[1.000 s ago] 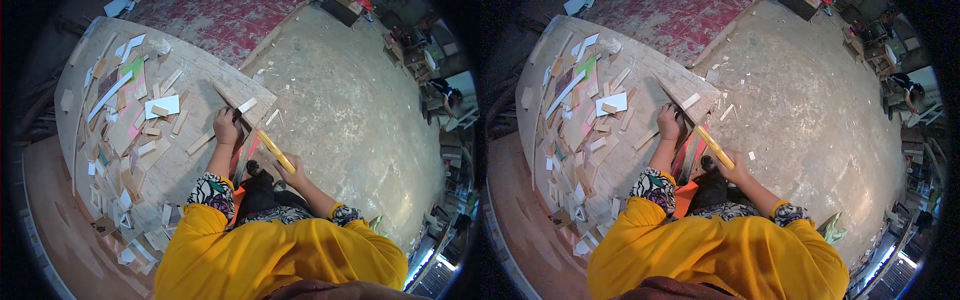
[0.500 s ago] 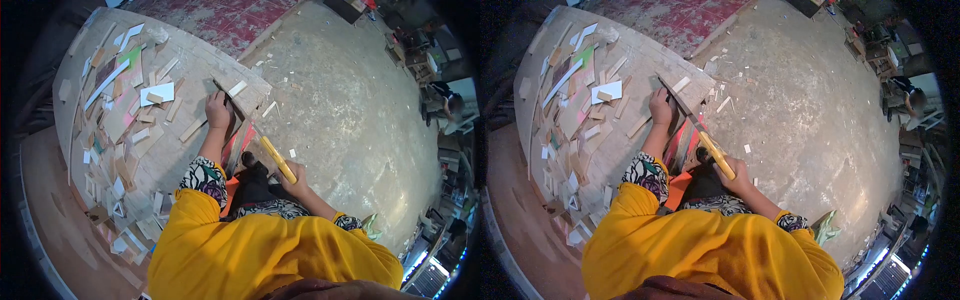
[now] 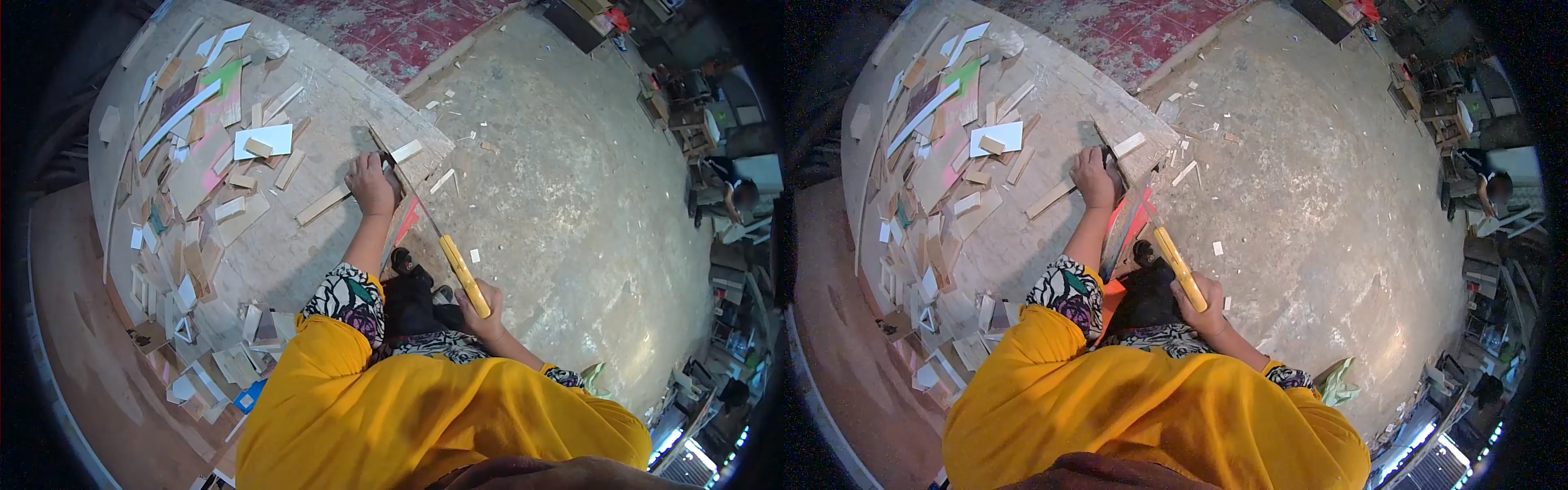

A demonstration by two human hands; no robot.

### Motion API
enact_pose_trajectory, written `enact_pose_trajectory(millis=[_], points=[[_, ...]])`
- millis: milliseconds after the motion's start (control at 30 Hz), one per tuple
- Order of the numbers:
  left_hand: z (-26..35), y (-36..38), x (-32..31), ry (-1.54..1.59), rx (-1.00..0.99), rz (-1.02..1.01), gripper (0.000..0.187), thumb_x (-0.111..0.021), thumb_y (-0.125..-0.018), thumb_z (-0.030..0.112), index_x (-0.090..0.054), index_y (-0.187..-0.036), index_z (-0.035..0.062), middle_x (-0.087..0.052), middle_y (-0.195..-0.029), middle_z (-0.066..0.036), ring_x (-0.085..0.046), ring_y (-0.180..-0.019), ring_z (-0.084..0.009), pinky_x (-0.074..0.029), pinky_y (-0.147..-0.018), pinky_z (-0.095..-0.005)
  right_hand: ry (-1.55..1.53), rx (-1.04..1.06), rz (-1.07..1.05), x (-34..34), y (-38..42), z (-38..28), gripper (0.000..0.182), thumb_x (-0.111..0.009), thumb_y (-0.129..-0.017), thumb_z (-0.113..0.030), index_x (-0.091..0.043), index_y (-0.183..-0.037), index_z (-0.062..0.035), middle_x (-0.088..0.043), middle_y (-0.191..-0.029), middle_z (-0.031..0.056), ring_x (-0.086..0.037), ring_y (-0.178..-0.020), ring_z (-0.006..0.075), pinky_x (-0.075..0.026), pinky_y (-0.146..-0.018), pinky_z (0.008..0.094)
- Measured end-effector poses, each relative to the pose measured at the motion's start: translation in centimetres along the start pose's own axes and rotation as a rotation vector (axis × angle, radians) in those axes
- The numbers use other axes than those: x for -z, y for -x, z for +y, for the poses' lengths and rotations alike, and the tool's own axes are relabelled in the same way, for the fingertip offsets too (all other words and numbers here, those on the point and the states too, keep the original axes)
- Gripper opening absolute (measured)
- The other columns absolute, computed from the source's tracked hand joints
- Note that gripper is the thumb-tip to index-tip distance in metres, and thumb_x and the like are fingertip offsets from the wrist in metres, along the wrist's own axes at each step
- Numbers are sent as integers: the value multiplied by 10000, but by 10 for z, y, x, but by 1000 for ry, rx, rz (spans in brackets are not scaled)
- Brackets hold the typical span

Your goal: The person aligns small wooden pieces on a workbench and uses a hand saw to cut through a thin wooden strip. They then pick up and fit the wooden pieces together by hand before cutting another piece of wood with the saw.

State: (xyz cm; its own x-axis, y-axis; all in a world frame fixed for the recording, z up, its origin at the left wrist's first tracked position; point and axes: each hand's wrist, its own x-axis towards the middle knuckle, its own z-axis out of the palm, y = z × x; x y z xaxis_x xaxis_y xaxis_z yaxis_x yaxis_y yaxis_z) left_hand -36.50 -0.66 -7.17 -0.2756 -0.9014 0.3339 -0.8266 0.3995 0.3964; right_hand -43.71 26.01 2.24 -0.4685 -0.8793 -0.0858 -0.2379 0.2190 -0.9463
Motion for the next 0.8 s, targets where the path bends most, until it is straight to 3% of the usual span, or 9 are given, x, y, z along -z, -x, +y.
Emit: enact_pose_trajectory(millis=[167,300,533,633,800], points=[[-11,1,-14,-80,-9,11,196,-549,-748,170,-580,-937,132,-545,-992,-31,-509,-992,-236,-382,-790,-420,209,67,-47,-2,1,2,173,-639,-767,-97,-515,-675,-20,-543,-599,161,-573,-518,306,-427,-477,351],[-6,2,-7,-143,-18,20,194,-503,-777,155,-586,-952,140,-547,-987,-17,-510,-983,-216,-391,-796,-406,143,63,-76,12,-8,3,194,-641,-781,-119,-507,-678,-25,-516,-583,175,-552,-516,350,-417,-470,379],[-1,2,-3,-136,2,4,206,-529,-768,178,-575,-961,123,-538,-994,-33,-493,-1014,-234,-381,-807,-414,84,81,-50,7,0,24,175,-629,-789,-88,-516,-683,-8,-533,-586,143,-549,-502,262,-414,-479,317],[9,-3,10,-116,14,-50,208,-545,-767,202,-571,-958,123,-532,-1003,-46,-485,-1029,-254,-375,-812,-420,-55,27,66,7,-6,15,144,-638,-779,-85,-538,-710,-8,-509,-586,147,-542,-502,256,-404,-476,326],[-11,-3,-14,-110,26,9,180,-496,-808,172,-568,-966,124,-538,-1016,-42,-489,-1030,-240,-380,-814,-411,15,29,-5,6,-12,-1,143,-633,-770,-77,-541,-692,-1,-506,-596,152,-541,-511,276,-412,-485,331]])
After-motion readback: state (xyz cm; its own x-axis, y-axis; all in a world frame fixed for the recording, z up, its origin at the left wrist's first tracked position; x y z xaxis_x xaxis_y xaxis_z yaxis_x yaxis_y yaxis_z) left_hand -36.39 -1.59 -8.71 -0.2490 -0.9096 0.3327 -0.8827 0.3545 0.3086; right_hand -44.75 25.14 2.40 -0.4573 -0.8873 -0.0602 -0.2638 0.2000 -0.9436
